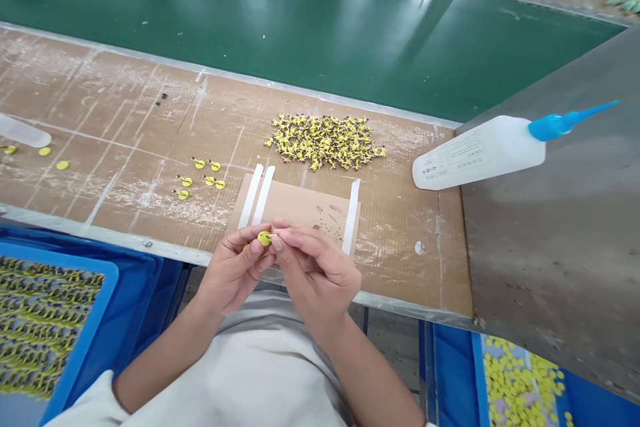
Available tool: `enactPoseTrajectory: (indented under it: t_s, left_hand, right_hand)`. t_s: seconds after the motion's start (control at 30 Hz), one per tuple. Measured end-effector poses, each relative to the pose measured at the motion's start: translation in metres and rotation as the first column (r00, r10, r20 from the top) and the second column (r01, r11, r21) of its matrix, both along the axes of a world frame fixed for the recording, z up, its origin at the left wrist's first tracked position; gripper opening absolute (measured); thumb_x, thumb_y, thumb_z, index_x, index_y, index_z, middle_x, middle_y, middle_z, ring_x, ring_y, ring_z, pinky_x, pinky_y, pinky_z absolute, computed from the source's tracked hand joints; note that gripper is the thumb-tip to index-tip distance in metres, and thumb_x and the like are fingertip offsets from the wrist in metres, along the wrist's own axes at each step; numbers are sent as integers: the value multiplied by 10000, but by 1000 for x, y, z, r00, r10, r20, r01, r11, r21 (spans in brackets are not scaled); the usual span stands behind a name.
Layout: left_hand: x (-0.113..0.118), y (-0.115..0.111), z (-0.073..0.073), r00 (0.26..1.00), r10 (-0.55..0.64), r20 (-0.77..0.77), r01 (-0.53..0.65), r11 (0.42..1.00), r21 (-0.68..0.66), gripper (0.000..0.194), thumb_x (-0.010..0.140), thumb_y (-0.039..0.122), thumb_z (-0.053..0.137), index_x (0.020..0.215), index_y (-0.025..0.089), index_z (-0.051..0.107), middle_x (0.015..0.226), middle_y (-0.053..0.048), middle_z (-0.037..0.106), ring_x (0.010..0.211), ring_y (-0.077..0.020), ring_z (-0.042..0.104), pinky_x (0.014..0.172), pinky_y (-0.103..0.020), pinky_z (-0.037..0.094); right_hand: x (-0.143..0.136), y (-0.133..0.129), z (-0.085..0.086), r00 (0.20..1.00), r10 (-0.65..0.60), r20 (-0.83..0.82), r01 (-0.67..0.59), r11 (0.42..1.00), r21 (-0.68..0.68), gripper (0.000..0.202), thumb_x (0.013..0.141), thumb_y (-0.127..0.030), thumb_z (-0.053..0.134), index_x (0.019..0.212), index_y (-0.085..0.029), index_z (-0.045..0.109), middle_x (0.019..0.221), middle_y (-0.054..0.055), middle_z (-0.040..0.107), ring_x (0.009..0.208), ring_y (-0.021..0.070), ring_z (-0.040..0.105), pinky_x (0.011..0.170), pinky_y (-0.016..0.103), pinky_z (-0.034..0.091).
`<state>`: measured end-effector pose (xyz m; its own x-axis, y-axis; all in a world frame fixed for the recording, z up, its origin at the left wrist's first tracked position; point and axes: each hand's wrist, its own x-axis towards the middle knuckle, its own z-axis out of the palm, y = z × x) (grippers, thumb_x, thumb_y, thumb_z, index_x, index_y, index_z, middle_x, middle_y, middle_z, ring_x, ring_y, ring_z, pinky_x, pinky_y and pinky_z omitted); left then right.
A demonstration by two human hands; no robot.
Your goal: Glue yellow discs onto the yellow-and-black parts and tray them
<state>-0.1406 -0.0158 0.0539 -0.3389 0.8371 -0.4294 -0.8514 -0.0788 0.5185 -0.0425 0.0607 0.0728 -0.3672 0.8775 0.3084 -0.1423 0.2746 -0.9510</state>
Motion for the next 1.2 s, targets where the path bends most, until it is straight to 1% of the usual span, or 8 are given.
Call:
enactPoseTrajectory:
  t_s: [0.07,0.17,0.33,0.57,0.77,0.93,1.07,1.2]
  left_hand:
    - [0,0,1,1000,7,-4,-7,1000,5,218,746,174,778,962,198,764,909,-44,779,799,-126,735,736,-166,592]
    - [2,0,1,1000,30,-5,-30,999,-13,220,715,181,803,932,197,771,909,-49,780,799,-133,736,730,-170,593]
    - [3,1,1,999,43,-4,-43,998,-51,255,660,201,841,907,199,780,892,-59,781,786,-149,738,709,-174,596]
    - [3,1,1,999,53,-1,-53,997,-54,237,676,203,831,907,195,780,870,-57,780,752,-130,732,702,-168,592]
    - [4,-1,1,996,59,-65,-62,997,-55,224,676,211,828,897,209,787,926,-57,774,769,-139,731,692,-173,597]
    - [4,-3,0,987,81,-137,-85,996,-26,203,677,196,825,877,211,794,917,-51,757,797,-150,725,701,-183,602]
    - [4,-3,0,985,70,-160,-75,997,-30,210,690,199,815,899,202,790,882,-48,748,767,-132,715,695,-183,602]
    - [4,-3,1,986,70,-148,-71,997,-3,206,698,196,811,902,207,788,830,-24,749,724,-106,710,677,-156,596]
  right_hand:
    - [1,0,-1,1000,8,9,-8,1000,27,239,759,-52,713,906,-238,740,904,39,751,876,235,724,800,433,619]
    - [2,0,-3,1000,17,25,-18,998,57,246,760,-61,712,919,-247,738,912,37,751,878,235,725,784,432,626]
    - [3,-1,-3,999,14,29,-16,999,49,228,762,-71,715,911,-242,737,910,44,752,874,236,725,767,425,629]
    - [2,-1,-3,1000,26,7,-26,999,35,259,746,-36,715,912,-234,738,897,43,750,863,238,724,766,432,626]
    - [3,-2,-3,999,27,27,-28,999,43,250,751,-53,717,907,-248,734,894,32,750,841,221,725,762,408,628]
    - [5,-1,-3,998,53,24,-54,996,65,296,729,-20,723,926,-241,737,920,40,754,842,225,730,741,390,634]
    - [7,3,-3,995,87,45,-89,995,51,307,725,-8,725,927,-238,741,918,38,759,860,233,730,775,407,626]
    - [9,7,-2,994,103,45,-106,992,72,326,704,7,741,916,-241,748,877,29,762,888,247,722,818,434,603]
